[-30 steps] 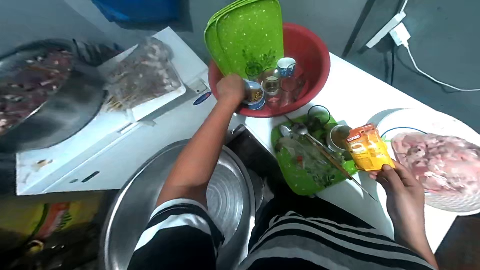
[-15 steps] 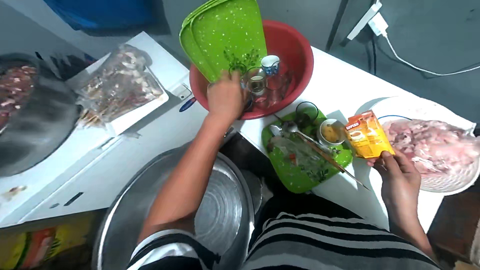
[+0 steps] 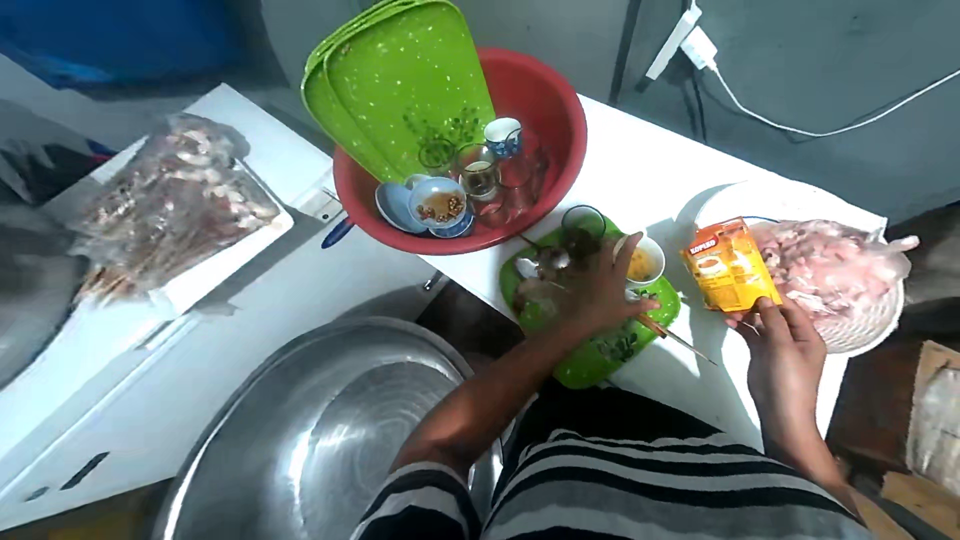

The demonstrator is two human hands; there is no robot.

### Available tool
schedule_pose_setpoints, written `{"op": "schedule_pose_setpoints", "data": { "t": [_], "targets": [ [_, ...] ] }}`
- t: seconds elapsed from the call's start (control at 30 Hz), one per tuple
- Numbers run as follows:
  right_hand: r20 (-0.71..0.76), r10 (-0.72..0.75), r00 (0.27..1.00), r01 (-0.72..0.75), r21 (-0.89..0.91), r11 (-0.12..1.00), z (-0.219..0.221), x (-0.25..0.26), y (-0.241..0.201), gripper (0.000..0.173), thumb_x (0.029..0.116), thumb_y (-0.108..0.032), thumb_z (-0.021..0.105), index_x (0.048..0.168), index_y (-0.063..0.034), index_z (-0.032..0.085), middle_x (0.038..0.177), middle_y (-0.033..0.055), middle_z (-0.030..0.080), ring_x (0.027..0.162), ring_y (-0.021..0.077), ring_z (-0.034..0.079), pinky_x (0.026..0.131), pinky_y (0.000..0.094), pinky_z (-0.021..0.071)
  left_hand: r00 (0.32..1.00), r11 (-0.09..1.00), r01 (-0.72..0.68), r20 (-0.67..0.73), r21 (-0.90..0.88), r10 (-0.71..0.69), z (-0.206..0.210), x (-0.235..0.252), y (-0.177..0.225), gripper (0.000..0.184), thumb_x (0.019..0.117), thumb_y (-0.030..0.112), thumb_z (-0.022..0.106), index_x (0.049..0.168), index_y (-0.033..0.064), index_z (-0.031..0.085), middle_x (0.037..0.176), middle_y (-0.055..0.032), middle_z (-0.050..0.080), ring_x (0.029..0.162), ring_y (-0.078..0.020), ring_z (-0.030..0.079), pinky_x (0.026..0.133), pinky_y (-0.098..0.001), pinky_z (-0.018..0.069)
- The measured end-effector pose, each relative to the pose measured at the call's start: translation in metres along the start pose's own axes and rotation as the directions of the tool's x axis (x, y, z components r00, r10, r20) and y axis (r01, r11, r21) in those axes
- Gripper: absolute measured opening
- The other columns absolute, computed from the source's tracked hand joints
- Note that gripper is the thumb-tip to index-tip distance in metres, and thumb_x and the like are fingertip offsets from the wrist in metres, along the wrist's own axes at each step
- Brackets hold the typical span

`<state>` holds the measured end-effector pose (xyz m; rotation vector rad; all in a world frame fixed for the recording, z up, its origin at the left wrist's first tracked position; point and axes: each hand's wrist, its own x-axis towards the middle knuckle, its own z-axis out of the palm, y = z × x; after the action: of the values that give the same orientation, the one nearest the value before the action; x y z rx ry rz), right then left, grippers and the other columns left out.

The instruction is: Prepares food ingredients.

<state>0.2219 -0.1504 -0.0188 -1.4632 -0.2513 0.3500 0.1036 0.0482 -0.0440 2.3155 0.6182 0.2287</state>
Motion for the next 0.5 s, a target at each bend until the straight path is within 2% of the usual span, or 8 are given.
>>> {"op": "schedule_pose_setpoints", "data": {
  "t": [0.13, 0.2, 0.3, 0.37, 0.5],
  "targets": [
    [-0.001, 0.007, 1.000, -0.007, 0.006, 1.000, 0.001, 0.000, 0.000, 0.021, 0.1060, -0.008, 0.047, 0.120, 0.0018, 0.059, 0.089, 0.0003, 0.069, 0.073, 0.0100, 0.070, 0.072, 0.0272, 0.0625, 0.995, 0.998, 0.041, -0.088, -0.041, -0.045, 0.016, 0.010, 0.001, 0.110, 0.0785, 0.045, 0.088, 0.164, 0.0218, 0.023, 0.164, -0.0220, 0.029, 0.129, -0.0391, 0.057, 0.097, -0.0529, 0.0555],
    [0.001, -0.002, 1.000, 0.002, 0.006, 1.000, 0.003, 0.000, 0.000, 0.021, 0.1062, -0.009, 0.047, 0.120, 0.0015, 0.059, 0.088, 0.0001, 0.069, 0.073, 0.0097, 0.070, 0.071, 0.0270, 0.0624, 0.990, 0.997, 0.056, -0.127, -0.048, -0.061, 0.020, 0.014, 0.002, 0.108, 0.0794, 0.040, 0.089, 0.164, 0.0214, 0.024, 0.161, -0.0218, 0.034, 0.124, -0.0381, 0.060, 0.095, -0.0519, 0.0566],
    [0.002, 0.000, 1.000, 0.000, -0.004, 1.000, 0.005, 0.000, -0.002, 0.020, 0.1061, -0.009, 0.047, 0.119, 0.0009, 0.059, 0.087, -0.0009, 0.069, 0.072, 0.0088, 0.069, 0.070, 0.0263, 0.0622, 0.988, 0.997, 0.068, -0.135, -0.045, -0.073, 0.020, 0.016, 0.004, 0.101, 0.0820, 0.034, 0.087, 0.162, 0.0180, 0.028, 0.153, -0.0231, 0.045, 0.125, -0.0378, 0.061, 0.099, -0.0500, 0.0552],
    [-0.002, 0.010, 1.000, -0.010, -0.009, 1.000, 0.005, 0.000, -0.002, 0.021, 0.1059, -0.009, 0.047, 0.119, 0.0008, 0.059, 0.087, -0.0011, 0.068, 0.071, 0.0085, 0.069, 0.070, 0.0260, 0.0622, 0.990, 0.997, 0.060, -0.126, -0.051, -0.066, 0.017, 0.014, 0.004, 0.096, 0.0824, 0.033, 0.086, 0.160, 0.0150, 0.032, 0.150, -0.0238, 0.048, 0.127, -0.0364, 0.059, 0.103, -0.0478, 0.0533],
    [0.004, 0.014, 1.000, -0.014, -0.022, 1.000, 0.005, 0.002, -0.001, 0.021, 0.1053, -0.009, 0.047, 0.119, 0.0002, 0.059, 0.087, -0.0026, 0.067, 0.070, 0.0075, 0.068, 0.069, 0.0251, 0.0619, 0.987, 0.995, 0.001, -0.158, -0.099, -0.016, 0.010, 0.010, 0.008, 0.094, 0.0791, 0.031, 0.087, 0.158, 0.0123, 0.038, 0.147, -0.0220, 0.052, 0.129, -0.0334, 0.059, 0.103, -0.0459, 0.0534]
  ]
}}
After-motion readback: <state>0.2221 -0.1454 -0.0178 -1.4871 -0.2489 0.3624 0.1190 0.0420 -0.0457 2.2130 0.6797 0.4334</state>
